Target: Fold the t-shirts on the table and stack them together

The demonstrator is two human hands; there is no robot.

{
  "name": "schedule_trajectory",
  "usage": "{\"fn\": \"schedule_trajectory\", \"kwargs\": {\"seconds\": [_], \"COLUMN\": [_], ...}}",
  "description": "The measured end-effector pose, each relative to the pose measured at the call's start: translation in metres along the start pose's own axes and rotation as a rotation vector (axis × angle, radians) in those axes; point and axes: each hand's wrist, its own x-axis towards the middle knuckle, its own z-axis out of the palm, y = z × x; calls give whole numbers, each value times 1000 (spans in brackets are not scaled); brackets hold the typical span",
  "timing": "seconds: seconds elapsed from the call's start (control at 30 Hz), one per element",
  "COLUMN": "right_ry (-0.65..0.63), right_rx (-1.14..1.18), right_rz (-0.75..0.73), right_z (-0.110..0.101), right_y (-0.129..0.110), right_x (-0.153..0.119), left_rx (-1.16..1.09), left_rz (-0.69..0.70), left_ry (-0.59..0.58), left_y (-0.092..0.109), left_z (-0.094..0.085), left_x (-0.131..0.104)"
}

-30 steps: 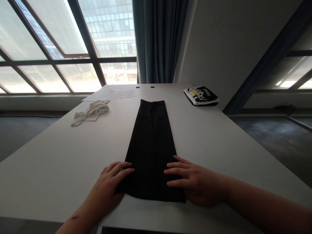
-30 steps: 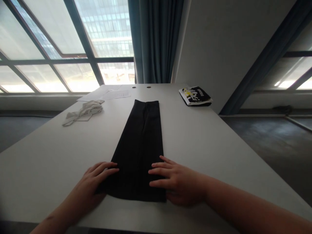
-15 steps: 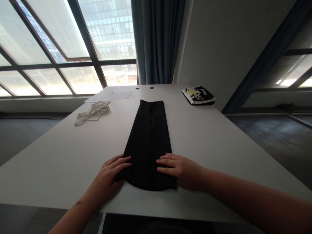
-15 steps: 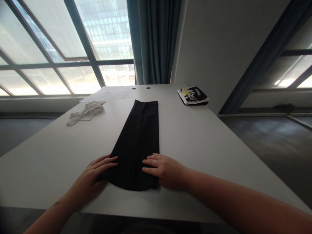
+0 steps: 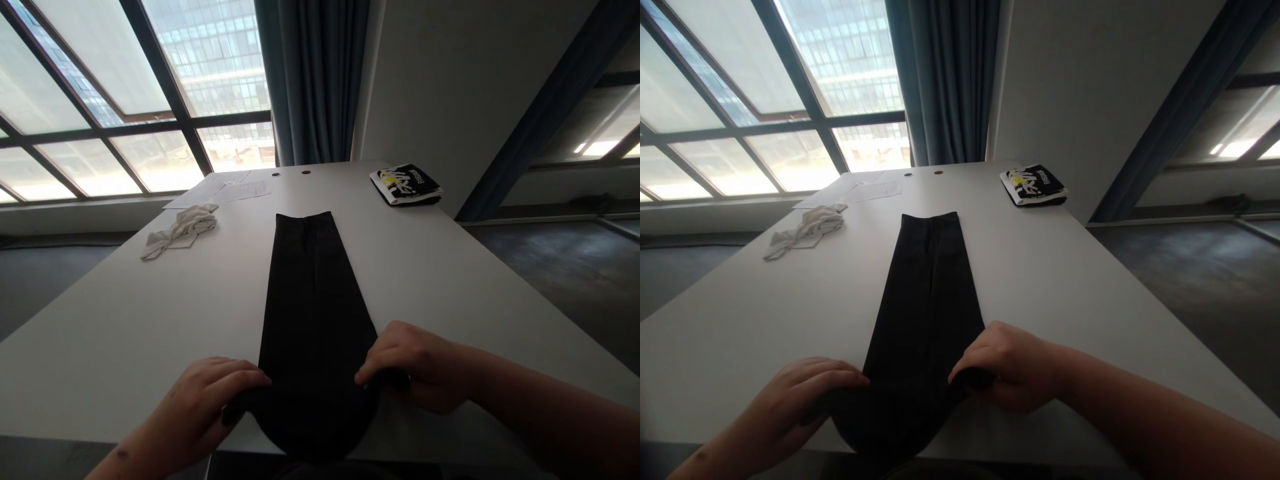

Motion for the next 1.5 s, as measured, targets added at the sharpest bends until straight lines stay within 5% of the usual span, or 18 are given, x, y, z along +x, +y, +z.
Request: {"fn": "schedule_trajectory", "kwargs": {"seconds": [0.23, 0.43, 0.7, 0.9, 1.03, 1.2, 1.37, 1.5], "right_ry": [449, 236, 69, 179, 31, -138, -132, -130], "right_rx": [-55, -360, -443, -635, -585, -542, -510, -446], "right_rz": [625, 851, 889, 507, 368, 384, 403, 384], "right_z": [-6, -3, -13, 5, 27, 43, 43, 31], "right_y": [38, 61, 54, 42, 33, 35, 40, 48], "right_x": [9, 13, 0, -6, 3, 5, 0, 0], "left_rx": [-13, -70, -105, -78, -57, 56, 124, 142], "left_rz": [-329, -532, -485, -442, -431, -327, -215, -176], "left_ry": [-45, -94, -64, -71, -26, 64, -73, -181], "left_y": [-52, -84, -85, -87, -88, -67, -47, -67], "left_z": [6, 33, 38, 46, 45, 45, 61, 63], "left_x": [46, 55, 54, 56, 57, 49, 38, 41]}}
